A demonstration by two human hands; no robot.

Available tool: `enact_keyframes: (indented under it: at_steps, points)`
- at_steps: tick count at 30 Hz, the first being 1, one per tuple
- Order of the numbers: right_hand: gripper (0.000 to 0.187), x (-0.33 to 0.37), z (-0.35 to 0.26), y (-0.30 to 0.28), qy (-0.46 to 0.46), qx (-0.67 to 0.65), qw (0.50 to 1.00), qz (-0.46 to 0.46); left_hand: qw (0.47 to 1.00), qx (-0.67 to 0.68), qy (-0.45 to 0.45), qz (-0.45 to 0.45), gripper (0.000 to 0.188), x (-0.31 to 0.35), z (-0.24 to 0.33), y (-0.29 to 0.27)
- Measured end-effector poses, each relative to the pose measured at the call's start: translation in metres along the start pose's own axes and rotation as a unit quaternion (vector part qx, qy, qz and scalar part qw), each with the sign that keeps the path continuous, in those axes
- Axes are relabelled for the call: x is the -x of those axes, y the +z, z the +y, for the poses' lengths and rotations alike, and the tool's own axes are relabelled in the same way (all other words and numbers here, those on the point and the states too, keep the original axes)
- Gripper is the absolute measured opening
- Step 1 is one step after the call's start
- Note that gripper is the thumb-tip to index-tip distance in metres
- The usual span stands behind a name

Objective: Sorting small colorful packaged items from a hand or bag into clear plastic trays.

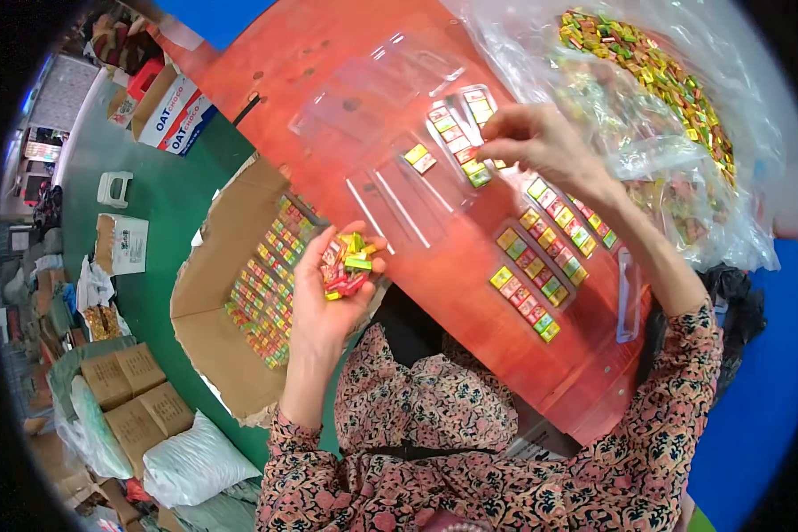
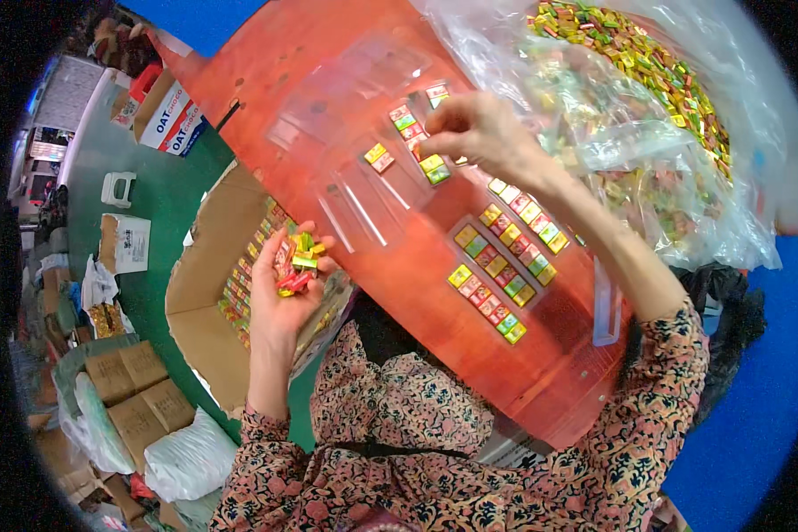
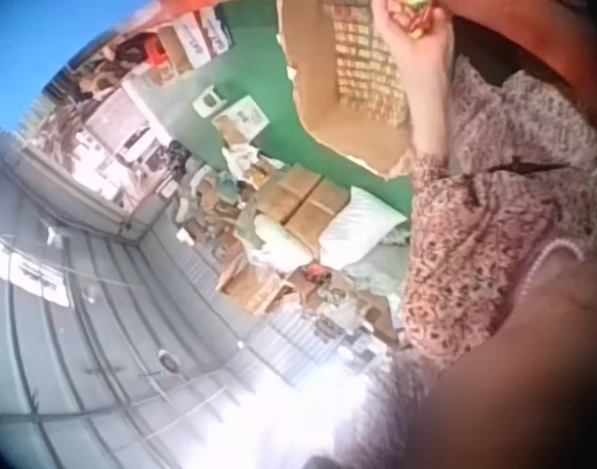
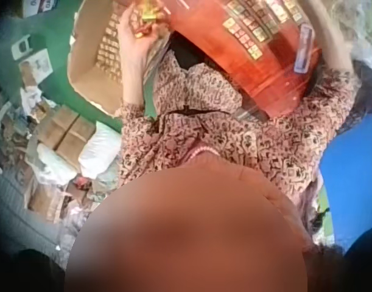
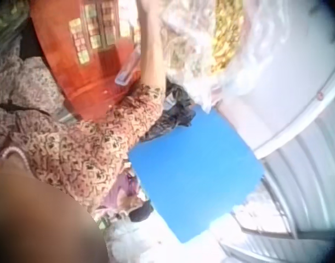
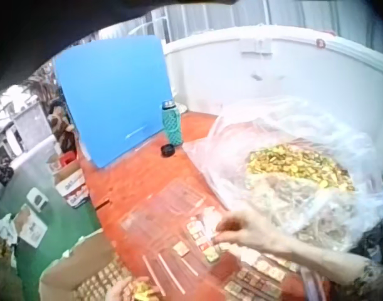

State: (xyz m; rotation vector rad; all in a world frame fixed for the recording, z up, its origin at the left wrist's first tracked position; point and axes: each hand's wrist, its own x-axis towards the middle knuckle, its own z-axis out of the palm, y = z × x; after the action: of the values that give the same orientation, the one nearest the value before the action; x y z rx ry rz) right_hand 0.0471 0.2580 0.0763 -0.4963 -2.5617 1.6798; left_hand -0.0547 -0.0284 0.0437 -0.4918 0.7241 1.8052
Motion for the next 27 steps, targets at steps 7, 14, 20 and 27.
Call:
enact_keyframes:
  at_steps: [7, 14, 20, 27]
  points:
    - [0.015, -0.025, 0.022, 0.051, 0.0, 0.019, 1.0, -0.01, 1.0, 0.009, 0.0, 0.0, 0.033, -0.004, 0.012, -0.036]
    - [0.015, -0.019, 0.012, 0.059, 0.03, -0.076, 0.994, -0.077, 0.999, 0.019, -0.002, -0.03, 0.033, -0.007, 0.015, -0.052]
    - [0.019, -0.003, -0.004, 0.066, 0.068, -0.151, 0.983, -0.079, 0.999, 0.013, -0.013, -0.041, 0.033, -0.013, 0.011, -0.051]
    - [0.017, 0.007, -0.001, 0.071, -0.03, 0.099, 0.99, 0.098, 0.998, 0.022, -0.032, -0.057, 0.032, -0.023, 0.007, -0.052]
